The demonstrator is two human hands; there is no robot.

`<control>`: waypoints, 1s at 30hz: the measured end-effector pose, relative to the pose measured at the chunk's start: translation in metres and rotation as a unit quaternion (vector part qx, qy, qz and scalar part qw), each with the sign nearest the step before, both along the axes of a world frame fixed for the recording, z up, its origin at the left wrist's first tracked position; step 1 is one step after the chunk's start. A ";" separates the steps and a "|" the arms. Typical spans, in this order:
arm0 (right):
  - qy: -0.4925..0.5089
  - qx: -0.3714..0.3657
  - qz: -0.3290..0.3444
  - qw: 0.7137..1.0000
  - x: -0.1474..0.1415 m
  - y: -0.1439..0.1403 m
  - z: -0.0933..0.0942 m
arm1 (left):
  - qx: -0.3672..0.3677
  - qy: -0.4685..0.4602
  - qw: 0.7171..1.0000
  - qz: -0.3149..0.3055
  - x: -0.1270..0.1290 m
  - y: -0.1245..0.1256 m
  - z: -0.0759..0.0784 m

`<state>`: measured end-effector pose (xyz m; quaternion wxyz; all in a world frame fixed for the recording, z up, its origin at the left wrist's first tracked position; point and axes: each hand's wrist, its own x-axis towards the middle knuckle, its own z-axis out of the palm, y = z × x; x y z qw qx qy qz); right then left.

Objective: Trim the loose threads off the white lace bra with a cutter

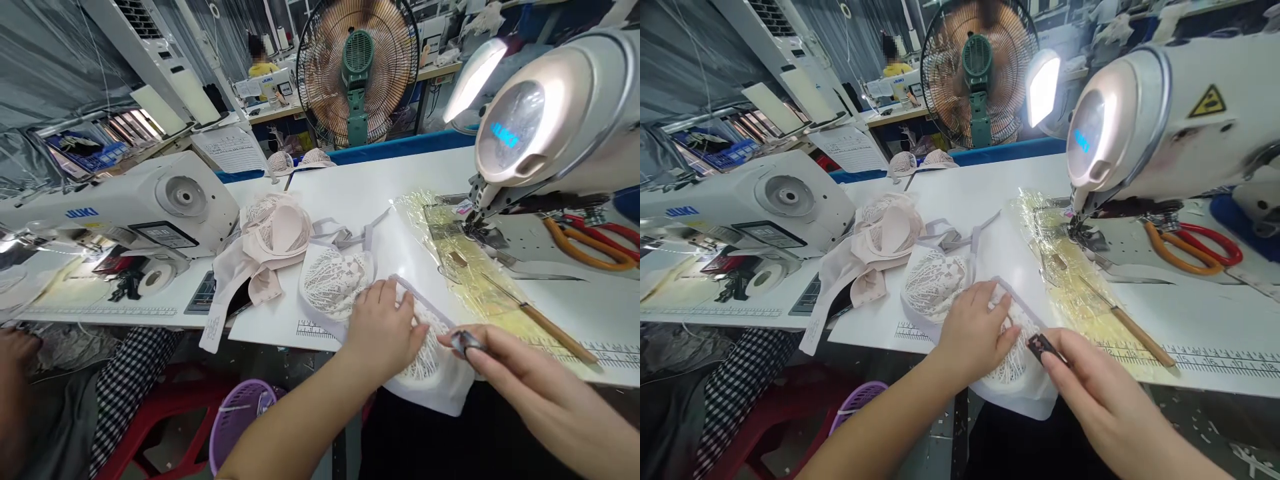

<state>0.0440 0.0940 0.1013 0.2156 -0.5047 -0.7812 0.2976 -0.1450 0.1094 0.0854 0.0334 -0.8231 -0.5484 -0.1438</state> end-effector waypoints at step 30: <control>-0.303 0.056 0.031 0.951 -0.055 0.074 0.004 | -0.137 0.053 0.983 -0.112 -0.008 0.001 0.025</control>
